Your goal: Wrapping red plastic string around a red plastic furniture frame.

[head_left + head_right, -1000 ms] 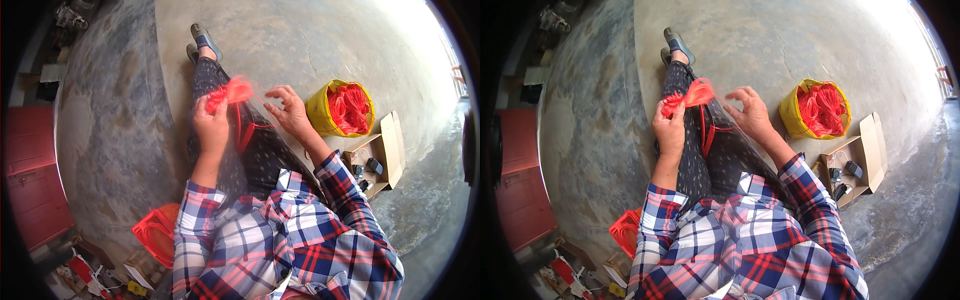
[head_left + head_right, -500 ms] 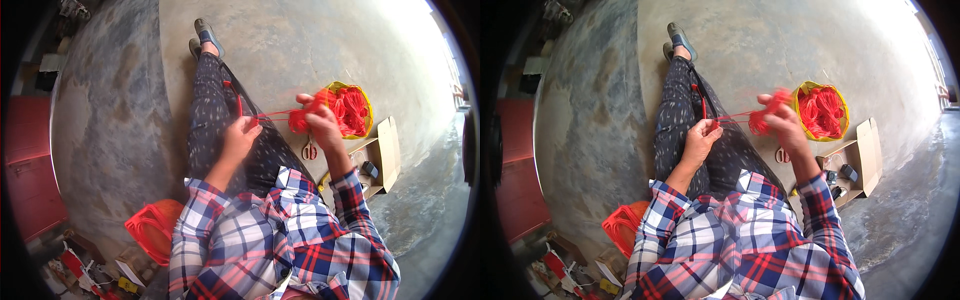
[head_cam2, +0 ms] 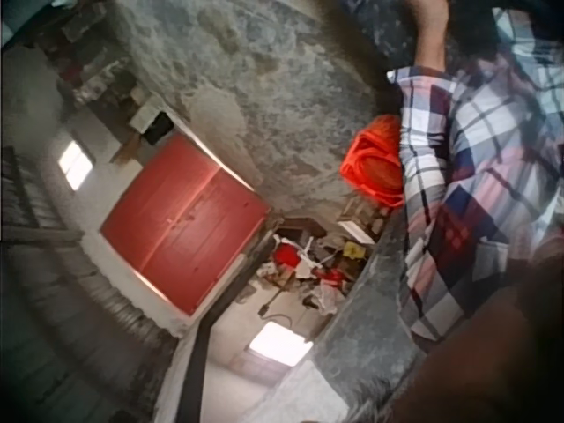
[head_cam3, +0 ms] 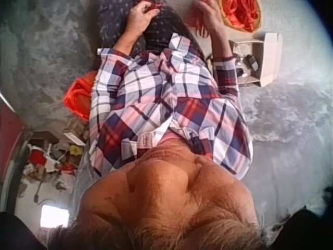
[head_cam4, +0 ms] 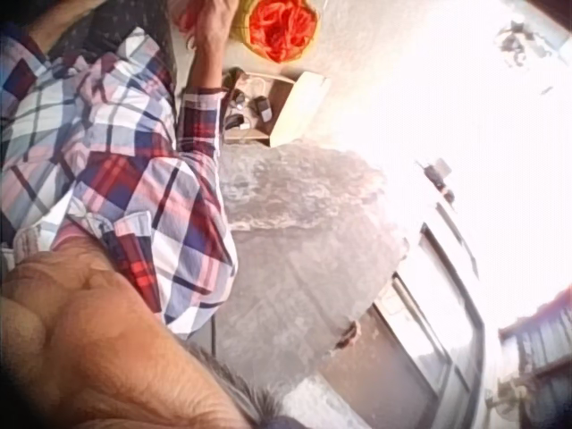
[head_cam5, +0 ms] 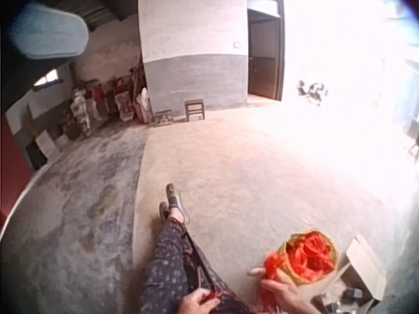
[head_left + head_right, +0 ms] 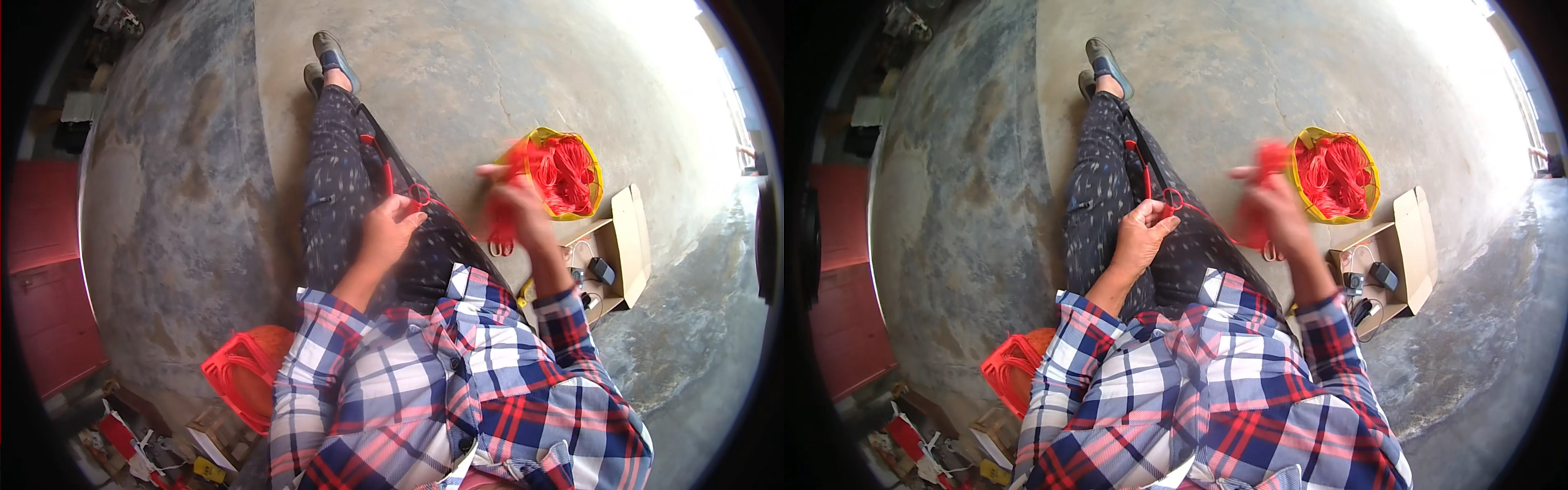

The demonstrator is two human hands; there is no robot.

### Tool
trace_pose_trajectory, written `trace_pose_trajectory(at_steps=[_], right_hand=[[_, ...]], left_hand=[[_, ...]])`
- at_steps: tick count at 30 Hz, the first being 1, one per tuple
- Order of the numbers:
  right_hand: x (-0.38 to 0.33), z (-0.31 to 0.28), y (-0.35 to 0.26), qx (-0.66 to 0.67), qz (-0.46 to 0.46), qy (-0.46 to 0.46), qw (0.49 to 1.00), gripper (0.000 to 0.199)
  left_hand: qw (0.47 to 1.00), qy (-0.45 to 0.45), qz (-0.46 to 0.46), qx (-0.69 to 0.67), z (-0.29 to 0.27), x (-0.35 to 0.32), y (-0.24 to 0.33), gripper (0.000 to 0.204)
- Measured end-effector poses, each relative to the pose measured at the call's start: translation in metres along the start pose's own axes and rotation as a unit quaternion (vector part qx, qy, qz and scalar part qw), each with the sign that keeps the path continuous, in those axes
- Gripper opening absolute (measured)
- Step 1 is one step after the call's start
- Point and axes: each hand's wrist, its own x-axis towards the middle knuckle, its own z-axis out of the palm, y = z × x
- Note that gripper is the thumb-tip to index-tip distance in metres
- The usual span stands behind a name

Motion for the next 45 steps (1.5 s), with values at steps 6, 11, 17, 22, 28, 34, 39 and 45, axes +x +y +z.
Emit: trace_pose_trajectory(at_steps=[6, 11, 17, 22, 28, 34, 39, 45], right_hand=[[0.009, 0.060, 0.034, -0.128, -0.014, -0.036, 0.991, 0.016], [-0.024, 0.074, 0.012, -0.245, -0.052, -0.174, 0.952, 0.017], [-0.032, 0.074, -0.048, -0.244, -0.086, -0.291, 0.921, 0.015], [0.015, 0.034, -0.032, -0.402, -0.252, -0.247, 0.845, 0.016], [0.067, 0.067, 0.027, -0.442, -0.090, -0.127, 0.883, 0.032], [0.041, 0.066, 0.005, -0.315, -0.219, -0.048, 0.922, 0.043], [0.040, 0.055, 0.010, -0.242, -0.269, -0.023, 0.932, 0.031], [0.018, -0.068, -0.038, 0.368, -0.137, -0.013, 0.920, 0.023]], left_hand=[[0.999, 0.023, 0.007, -0.033, 0.006, 0.000, -0.007, 0.015], [1.000, 0.017, 0.025, -0.004, 0.004, -0.002, 0.004, 0.027], [0.934, 0.158, 0.242, 0.208, 0.013, -0.007, 0.024, 0.062], [0.972, 0.109, -0.012, -0.209, -0.009, 0.007, 0.048, 0.020], [0.956, 0.050, -0.244, -0.158, -0.023, 0.028, 0.027, 0.018], [0.964, 0.062, -0.141, -0.218, -0.028, 0.017, 0.081, 0.019], [0.925, -0.025, -0.166, -0.340, -0.017, 0.014, 0.098, 0.018], [0.951, 0.001, -0.205, -0.232, -0.019, 0.026, 0.051, 0.025]])
